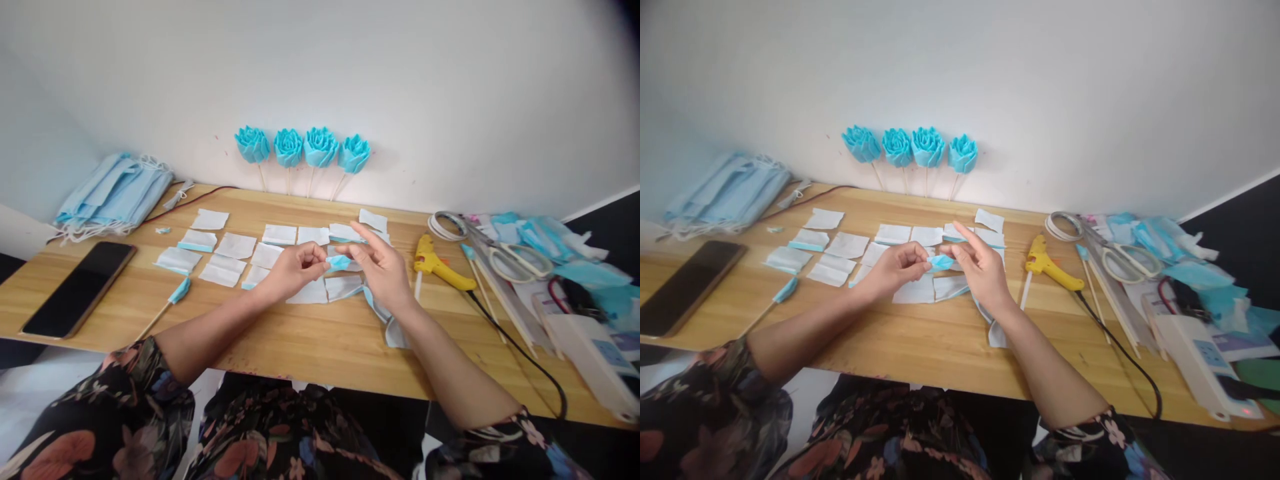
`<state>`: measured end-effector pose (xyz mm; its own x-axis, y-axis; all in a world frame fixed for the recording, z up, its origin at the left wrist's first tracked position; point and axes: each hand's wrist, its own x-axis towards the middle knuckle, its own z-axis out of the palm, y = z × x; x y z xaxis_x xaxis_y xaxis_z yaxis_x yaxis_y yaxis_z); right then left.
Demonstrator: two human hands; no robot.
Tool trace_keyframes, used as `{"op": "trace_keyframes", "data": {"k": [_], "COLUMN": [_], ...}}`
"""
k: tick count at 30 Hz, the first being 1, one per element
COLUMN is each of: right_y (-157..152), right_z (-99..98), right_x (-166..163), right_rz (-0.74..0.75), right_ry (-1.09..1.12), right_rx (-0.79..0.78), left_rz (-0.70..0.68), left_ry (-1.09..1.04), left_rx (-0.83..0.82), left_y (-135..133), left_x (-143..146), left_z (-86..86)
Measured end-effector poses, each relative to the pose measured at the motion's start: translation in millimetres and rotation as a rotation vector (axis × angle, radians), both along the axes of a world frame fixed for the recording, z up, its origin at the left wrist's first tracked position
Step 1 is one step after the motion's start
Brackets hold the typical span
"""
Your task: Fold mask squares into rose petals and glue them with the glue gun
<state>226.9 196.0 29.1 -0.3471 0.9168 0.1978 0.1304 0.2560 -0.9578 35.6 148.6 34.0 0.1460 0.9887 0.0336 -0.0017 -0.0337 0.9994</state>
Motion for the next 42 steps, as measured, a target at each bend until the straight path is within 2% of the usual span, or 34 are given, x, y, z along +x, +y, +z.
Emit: {"op": "trace_keyframes", "data": {"k": [4, 8, 12, 16, 24, 31, 38, 42], "right_y": [2.8, 4.8, 9.8, 13.7, 7.6, -1.5, 0.1, 2.0], "right_z": [2.3, 14.9, 33.6, 44.1, 21.1, 14.7, 8.0, 6.3], "right_x": [1.2, 1.1, 1.3, -6.0, -31.0, -26.2, -19.8, -19.9], "right_rz": [0.005, -0.007, 0.051, 0.119, 0.080, 0.018, -0.014, 0.009], "right_ry": [0.066, 0.026, -0.088, -0.209, -0.137, -0.127, 0.056, 0.025], "right_rx": [-0.016, 0.063, 0.125, 0.103, 0.042, 0.054, -0.033, -0.067], "left_rz": [0.034, 0.063, 0.106, 0.119, 0.111, 0.048, 0.184, 0.189], "left_ry": [-0.052, -0.151, -0.230, -0.252, -0.168, -0.115, -0.244, -0.269], "left_rx": [-0.059, -0.092, -0.098, -0.085, -0.083, -0.071, -0.100, -0.095], "left_y": [0.5, 2.8, 4.3, 4.0, 3.8, 1.9, 5.7, 6.5], "left_x": [-0.2, -1.9, -3.6, -4.2, -3.4, -2.9, -5.6, -6.7], "left_z": [2.4, 0.5, -1.0, -1.5, 0.0, 4.2, -1.9, -4.1]}}
